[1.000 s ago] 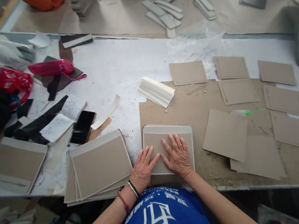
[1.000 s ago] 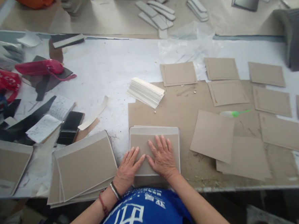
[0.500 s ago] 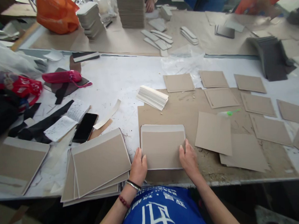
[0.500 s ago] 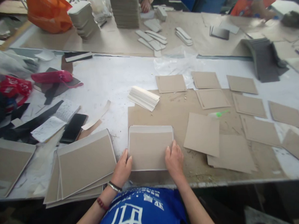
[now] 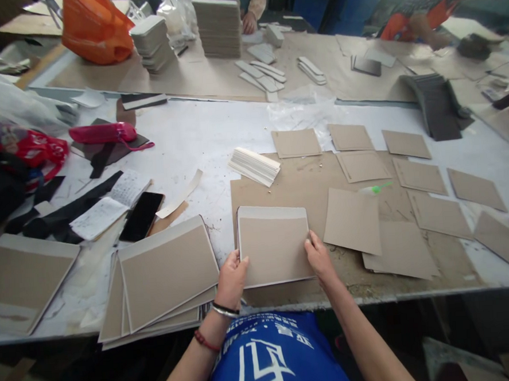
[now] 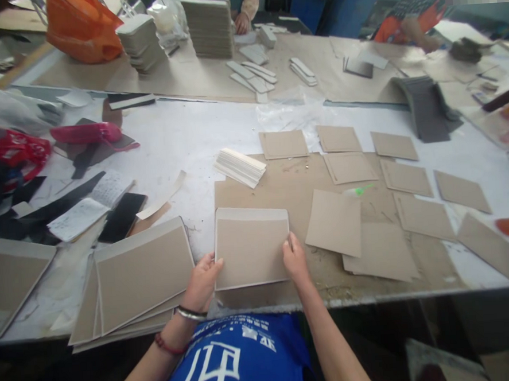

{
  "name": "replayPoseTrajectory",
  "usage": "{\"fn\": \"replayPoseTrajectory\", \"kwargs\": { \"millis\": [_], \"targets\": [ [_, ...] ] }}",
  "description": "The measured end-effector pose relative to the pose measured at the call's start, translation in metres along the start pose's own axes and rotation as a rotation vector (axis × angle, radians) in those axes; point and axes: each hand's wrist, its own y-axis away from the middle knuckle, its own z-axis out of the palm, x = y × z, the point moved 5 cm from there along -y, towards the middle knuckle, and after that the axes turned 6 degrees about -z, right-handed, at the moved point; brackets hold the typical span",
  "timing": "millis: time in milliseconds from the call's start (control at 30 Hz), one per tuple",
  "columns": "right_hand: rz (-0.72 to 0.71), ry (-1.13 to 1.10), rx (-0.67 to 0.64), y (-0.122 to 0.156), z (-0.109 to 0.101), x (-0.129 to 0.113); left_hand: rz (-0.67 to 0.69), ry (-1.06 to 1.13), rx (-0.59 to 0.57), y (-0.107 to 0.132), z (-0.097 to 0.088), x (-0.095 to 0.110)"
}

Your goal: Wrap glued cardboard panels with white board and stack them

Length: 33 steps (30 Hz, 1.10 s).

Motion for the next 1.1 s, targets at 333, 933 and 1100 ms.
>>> {"fn": "replayPoseTrajectory", "kwargs": {
  "millis": [333,933,1100],
  "targets": [
    [-0.003,-0.305,-0.181,0.024,-0.035,-0.031,-0.236,0.336,-0.135,-0.005,-0.015,0.002],
    [0.049,-0.408,-0.388,0.055,0.021,-0.072,-0.121,0.319,-0.052,0.017,-0.051,0.026],
    [-0.128,-0.358,-0.538,0.069,0.069,-0.105,-0.158,0.270,0.145,0.031,-0.121,0.033]
  ]
}}
